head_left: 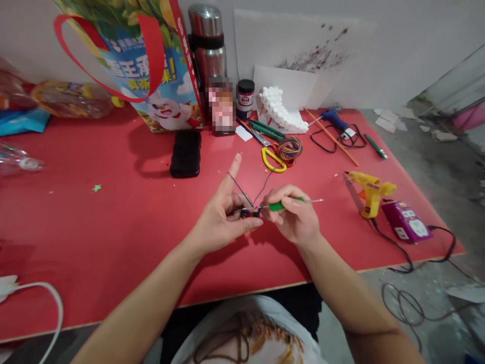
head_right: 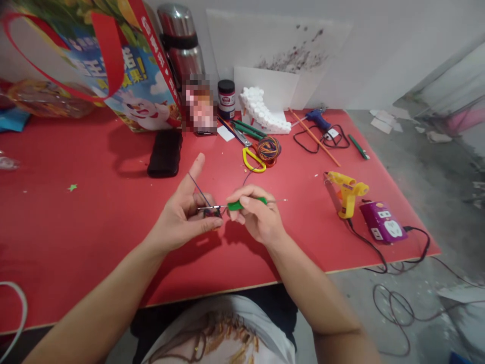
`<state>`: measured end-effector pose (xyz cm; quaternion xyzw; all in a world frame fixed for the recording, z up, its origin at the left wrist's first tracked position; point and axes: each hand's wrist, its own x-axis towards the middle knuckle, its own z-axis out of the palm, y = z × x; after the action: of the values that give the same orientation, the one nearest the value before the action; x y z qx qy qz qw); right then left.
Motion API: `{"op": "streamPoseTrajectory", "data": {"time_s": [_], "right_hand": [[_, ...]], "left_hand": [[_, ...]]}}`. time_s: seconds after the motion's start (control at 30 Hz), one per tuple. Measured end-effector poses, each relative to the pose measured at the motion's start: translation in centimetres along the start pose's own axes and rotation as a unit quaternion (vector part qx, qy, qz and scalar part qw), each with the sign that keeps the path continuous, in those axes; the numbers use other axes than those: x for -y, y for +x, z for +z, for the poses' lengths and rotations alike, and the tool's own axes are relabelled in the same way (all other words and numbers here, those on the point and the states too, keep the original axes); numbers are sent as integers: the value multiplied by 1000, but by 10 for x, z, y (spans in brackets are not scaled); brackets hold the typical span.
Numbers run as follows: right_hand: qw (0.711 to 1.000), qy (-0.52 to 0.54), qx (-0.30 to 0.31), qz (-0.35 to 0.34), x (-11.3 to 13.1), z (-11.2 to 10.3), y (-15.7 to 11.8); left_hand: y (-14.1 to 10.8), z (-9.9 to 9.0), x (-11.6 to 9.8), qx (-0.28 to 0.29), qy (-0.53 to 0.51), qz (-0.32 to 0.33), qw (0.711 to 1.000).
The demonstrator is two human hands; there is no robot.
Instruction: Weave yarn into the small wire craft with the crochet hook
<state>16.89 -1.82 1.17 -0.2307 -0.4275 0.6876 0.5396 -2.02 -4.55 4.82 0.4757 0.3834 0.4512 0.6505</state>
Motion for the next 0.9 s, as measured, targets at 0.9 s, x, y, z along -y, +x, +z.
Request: {"op": "streamPoseTrajectory", "data": {"time_s": [0.9], "right_hand": [[997,-81,14,-4,16,-18,-3]], "left_hand": [[1,-2,7,27,126,-22,991]]}}
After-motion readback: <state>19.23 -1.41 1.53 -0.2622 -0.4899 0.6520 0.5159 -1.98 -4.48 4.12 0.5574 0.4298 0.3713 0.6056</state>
